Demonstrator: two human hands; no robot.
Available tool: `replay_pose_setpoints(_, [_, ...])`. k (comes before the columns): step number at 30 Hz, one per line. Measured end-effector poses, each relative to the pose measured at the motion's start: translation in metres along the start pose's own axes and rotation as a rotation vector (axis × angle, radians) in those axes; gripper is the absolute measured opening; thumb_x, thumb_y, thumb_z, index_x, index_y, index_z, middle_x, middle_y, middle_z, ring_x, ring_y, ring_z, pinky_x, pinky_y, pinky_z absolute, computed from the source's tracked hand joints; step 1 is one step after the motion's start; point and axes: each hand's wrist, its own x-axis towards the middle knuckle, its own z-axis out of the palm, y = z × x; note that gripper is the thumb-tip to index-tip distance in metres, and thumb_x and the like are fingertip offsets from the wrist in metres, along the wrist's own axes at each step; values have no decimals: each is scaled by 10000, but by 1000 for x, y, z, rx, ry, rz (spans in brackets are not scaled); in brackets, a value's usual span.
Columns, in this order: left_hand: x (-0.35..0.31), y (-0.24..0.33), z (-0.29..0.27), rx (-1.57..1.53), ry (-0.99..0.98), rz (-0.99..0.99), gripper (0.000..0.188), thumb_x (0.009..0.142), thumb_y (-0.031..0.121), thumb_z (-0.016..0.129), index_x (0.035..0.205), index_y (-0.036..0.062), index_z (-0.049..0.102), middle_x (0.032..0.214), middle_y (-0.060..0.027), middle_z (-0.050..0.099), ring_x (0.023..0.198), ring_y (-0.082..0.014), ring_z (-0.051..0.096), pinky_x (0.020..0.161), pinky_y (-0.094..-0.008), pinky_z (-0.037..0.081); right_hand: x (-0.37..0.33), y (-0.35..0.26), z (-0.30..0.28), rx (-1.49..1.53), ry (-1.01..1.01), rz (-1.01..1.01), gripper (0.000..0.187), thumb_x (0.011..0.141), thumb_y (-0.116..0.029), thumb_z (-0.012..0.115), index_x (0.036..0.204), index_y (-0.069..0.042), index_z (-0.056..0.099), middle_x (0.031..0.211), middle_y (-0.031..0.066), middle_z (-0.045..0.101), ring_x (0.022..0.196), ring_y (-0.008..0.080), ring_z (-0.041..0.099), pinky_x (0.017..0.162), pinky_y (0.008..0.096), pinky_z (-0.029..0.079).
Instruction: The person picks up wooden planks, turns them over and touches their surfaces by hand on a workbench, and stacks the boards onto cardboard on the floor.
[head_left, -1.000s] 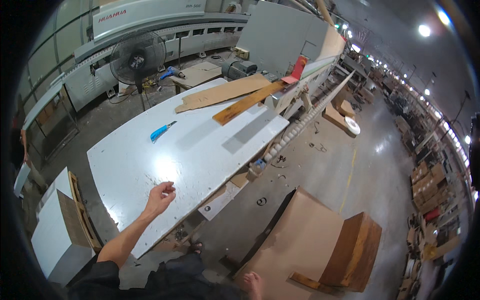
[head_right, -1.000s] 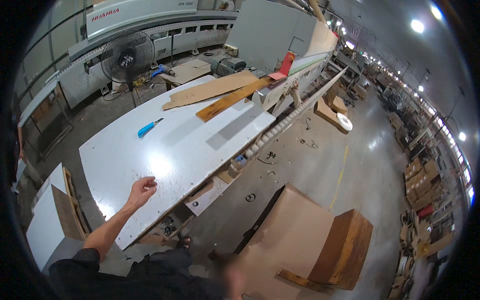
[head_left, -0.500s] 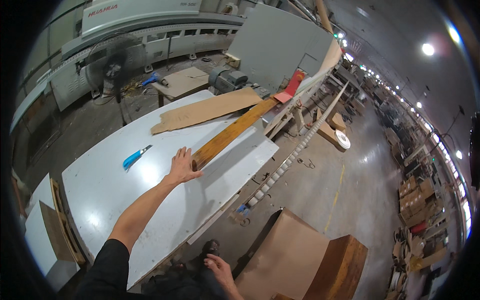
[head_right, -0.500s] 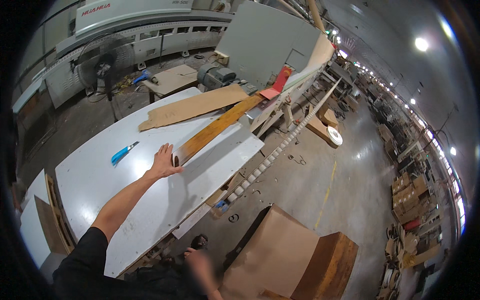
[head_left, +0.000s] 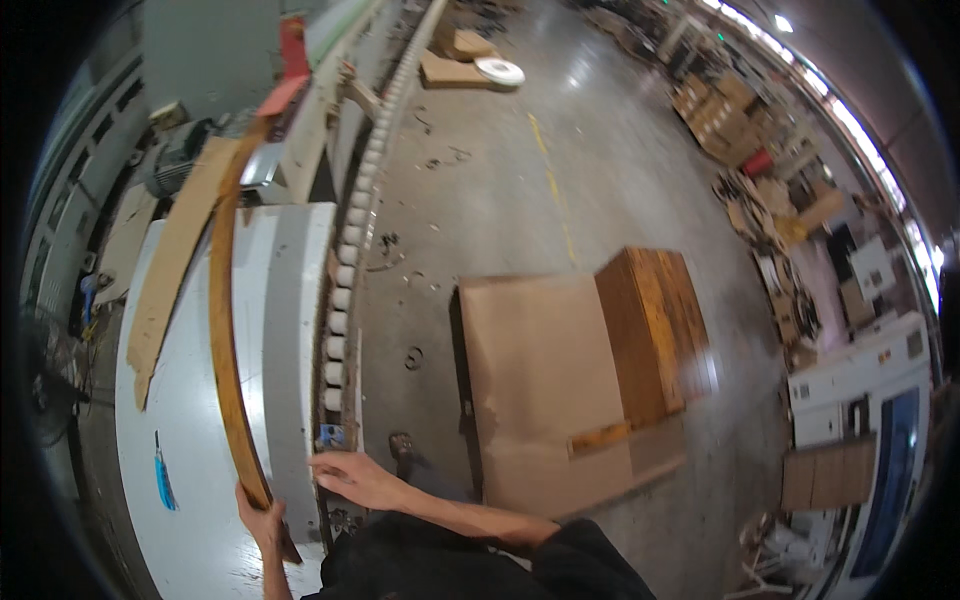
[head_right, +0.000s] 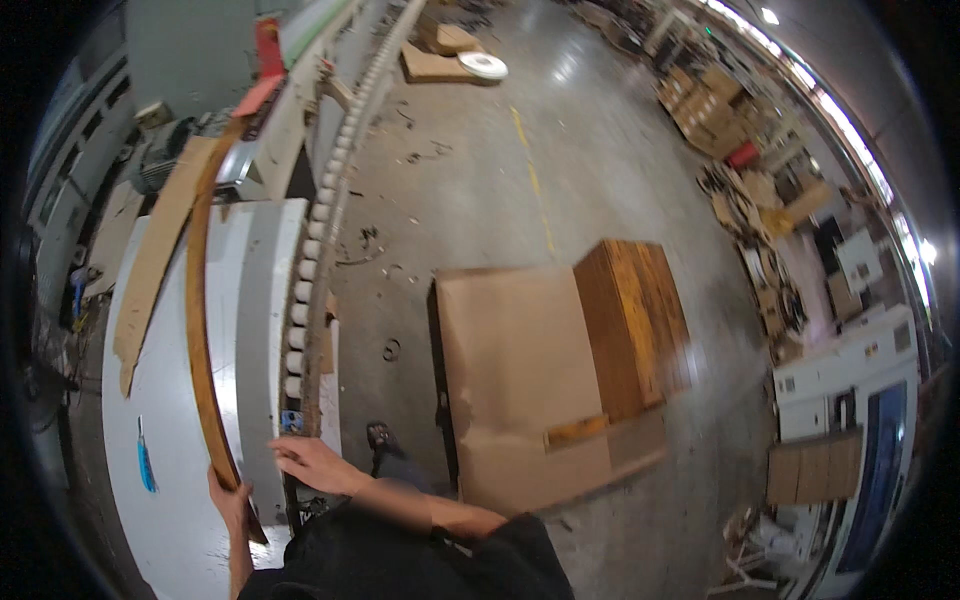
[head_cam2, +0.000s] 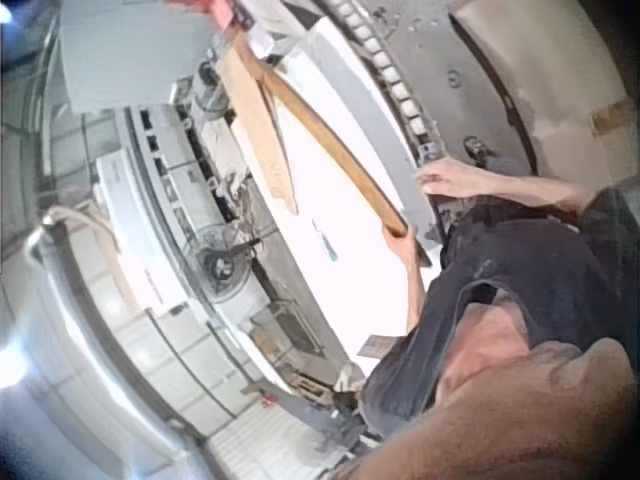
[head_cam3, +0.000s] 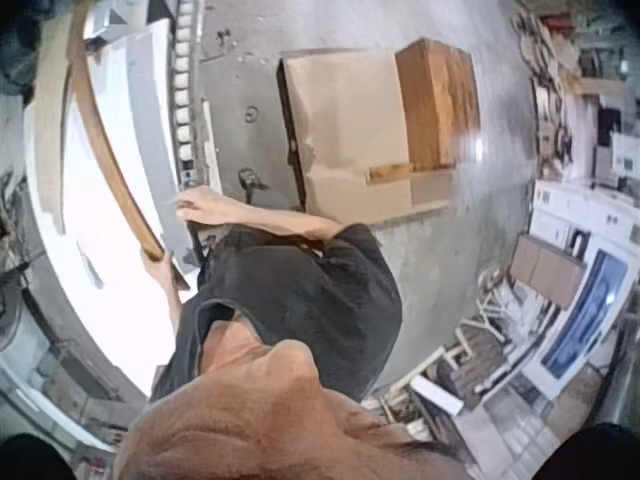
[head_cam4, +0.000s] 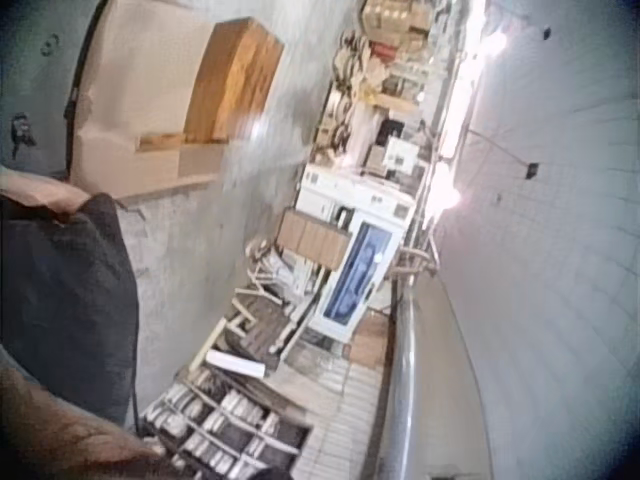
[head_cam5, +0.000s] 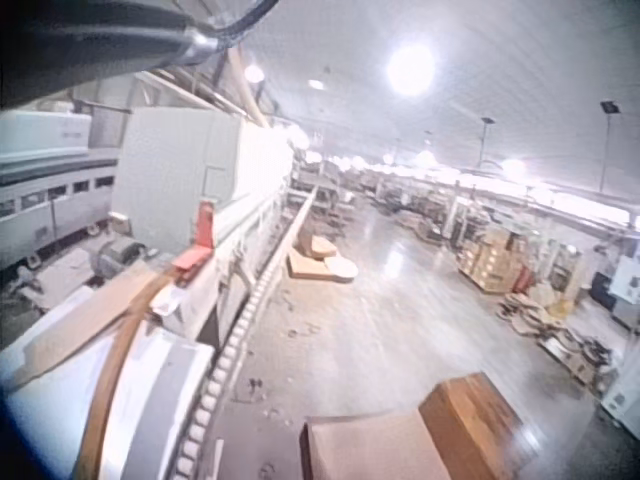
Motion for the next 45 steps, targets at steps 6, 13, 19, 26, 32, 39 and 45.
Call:
replay_pose_setpoints(6, [-94, 4, -32, -116, -47, -103, 853, 538, 47, 638, 1360, -14, 418, 1111, -63, 519, 1011, -221, 493, 917, -307, 382, 46, -24, 46, 112, 80, 14, 793, 905, -357, 657, 1494, -25, 244, 1336, 224, 476, 1166, 304, 529, 922, 409, 486])
replay_pose_setpoints(13, [-112, 16, -77, -117, -172, -193, 996, 517, 225, 775, 1388, -49, 378, 1144, -119, 538, 1028, -227, 521, 918, -351, 418, 88, -49, 114, 290, 74, -64, 886, 874, -575, 592, 1448, 13, 258, 1329, 230, 471, 1195, 325, 504, 1006, 446, 421])
replay_pose_setpoints(19, [-127, -32, -103, -88, -499, -185, 921, 620, 153, 655, 1444, -78, 313, 1114, -187, 607, 980, -277, 613, 871, -366, 490, 79, 32, 141, 11, 138, 276, 609, 912, -598, 531, 944, 8, 586, 791, 108, 597, 769, 224, 589, 713, 375, 487])
replay_pose_setpoints(26, [-156, -55, -143, 319, -300, -180, 478, 755, 143, 699, 1171, -69, 592, 767, -190, 605, 698, -235, 595, 671, -350, 489, 67, 51, 152, -687, -96, 282, 571, 901, -564, 568, 786, -5, 591, 651, 111, 542, 649, 260, 562, 632, 419, 468])
replay_pose_setpoints(32, [-155, -71, -166, -214, -446, -587, 406, 732, 293, 848, 955, -16, 707, 770, -17, 670, 670, -125, 598, 604, -319, 475, 55, 17, 162, -993, -143, -93, 506, 932, -376, 574, 1264, 4, 538, 1324, 215, 508, 1314, 369, 385, 1032, 531, 363])
replay_pose_setpoints(39, [-155, -80, -164, -229, -342, -475, 342, 786, 255, 799, 939, -32, 692, 758, -13, 640, 681, -107, 558, 629, -299, 471, 80, 52, 153, -1098, -236, -486, 609, 887, -266, 636, 1424, -80, 417, 1500, 171, 332, 1404, 383, 268, 1109, 483, 316])
replay_pose_setpoints(45, [-127, -61, -154, -104, -322, -397, 369, 841, 315, 737, 887, -42, 656, 722, -3, 585, 692, -110, 512, 625, -315, 446, 146, 43, 97, -434, 119, -105, 513, 869, -267, 678, 1284, 0, 539, 1223, 178, 590, 1125, 277, 555, 957, 387, 450])
